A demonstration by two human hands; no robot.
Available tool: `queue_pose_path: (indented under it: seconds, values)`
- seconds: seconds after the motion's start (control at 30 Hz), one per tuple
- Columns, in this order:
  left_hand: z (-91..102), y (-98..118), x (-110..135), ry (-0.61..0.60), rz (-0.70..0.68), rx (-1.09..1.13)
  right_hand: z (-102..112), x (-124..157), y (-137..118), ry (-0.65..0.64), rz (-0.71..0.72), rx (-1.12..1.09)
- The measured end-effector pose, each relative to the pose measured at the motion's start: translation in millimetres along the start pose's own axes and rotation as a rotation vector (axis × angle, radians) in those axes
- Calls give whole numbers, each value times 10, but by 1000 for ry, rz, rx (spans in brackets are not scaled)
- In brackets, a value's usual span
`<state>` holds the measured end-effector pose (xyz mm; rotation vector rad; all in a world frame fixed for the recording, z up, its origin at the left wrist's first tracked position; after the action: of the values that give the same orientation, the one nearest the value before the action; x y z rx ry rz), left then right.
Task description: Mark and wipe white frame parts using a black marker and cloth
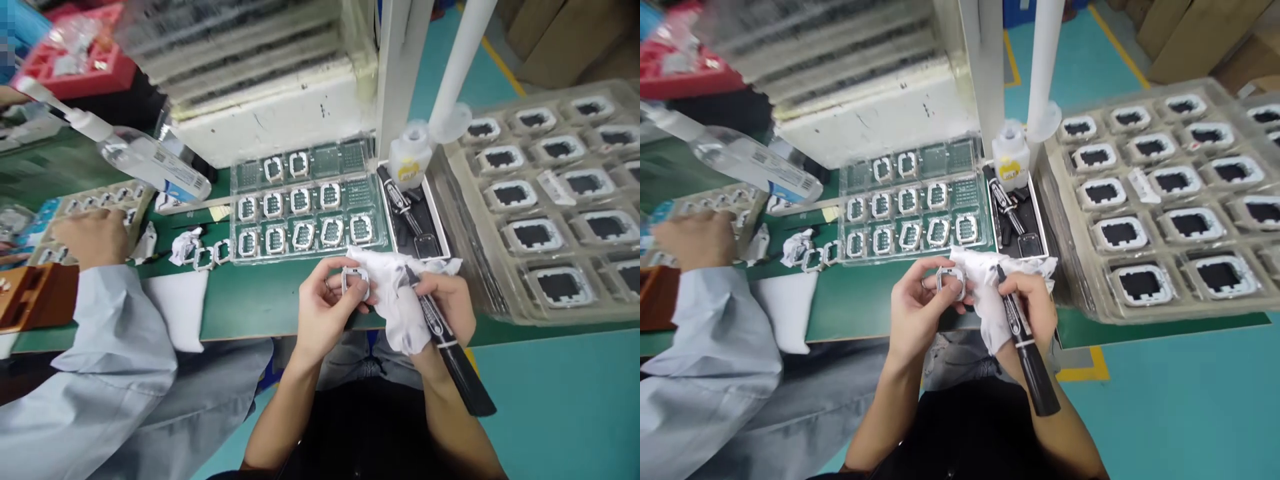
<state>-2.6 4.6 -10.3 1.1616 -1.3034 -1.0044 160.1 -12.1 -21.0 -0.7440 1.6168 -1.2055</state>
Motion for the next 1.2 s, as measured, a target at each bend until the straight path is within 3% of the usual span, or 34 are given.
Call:
queue_pose_path:
  seconds: [0.13, 0.3, 0.4, 0.47, 0.7, 0.87, 1.07, 1.2]
  values:
    - [40, 276, -199, 21, -149, -168, 8, 24, 24, 15, 41, -9]
    - [-61, 757, -968, 43, -391, -519, 28, 17, 22, 16, 45, -7]
    - [-194, 842, -1400, 146, -496, -880, 72, 17, 71, -9, 34, 8]
    - [-255, 824, -1533, 173, -511, -1023, 105, 13, 118, -27, 47, 13]
    - [-196, 742, -1462, 109, -540, -1080, 145, -14, 167, -81, 120, 10]
    - [-190, 642, -1594, 70, -537, -1258, 150, -18, 180, -81, 112, -3]
    - [-221, 559, -1540, 144, -605, -1435, 122, -22, 170, -40, 111, -20]
    - [-122, 695, -1528, 180, -564, -1401, 24, -7, 86, 62, 44, -35]
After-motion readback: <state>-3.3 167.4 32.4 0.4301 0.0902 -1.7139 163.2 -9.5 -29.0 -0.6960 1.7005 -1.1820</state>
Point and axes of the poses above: each hand's wrist, its own x-axis away from the middle knuckle, its own z-axis out of the back of the hand, y = z × x, the point moved 1 cm from there along -x, towards the middle knuckle, and after that the axes turned 8 degrees about -x, right-handed, at the moved point
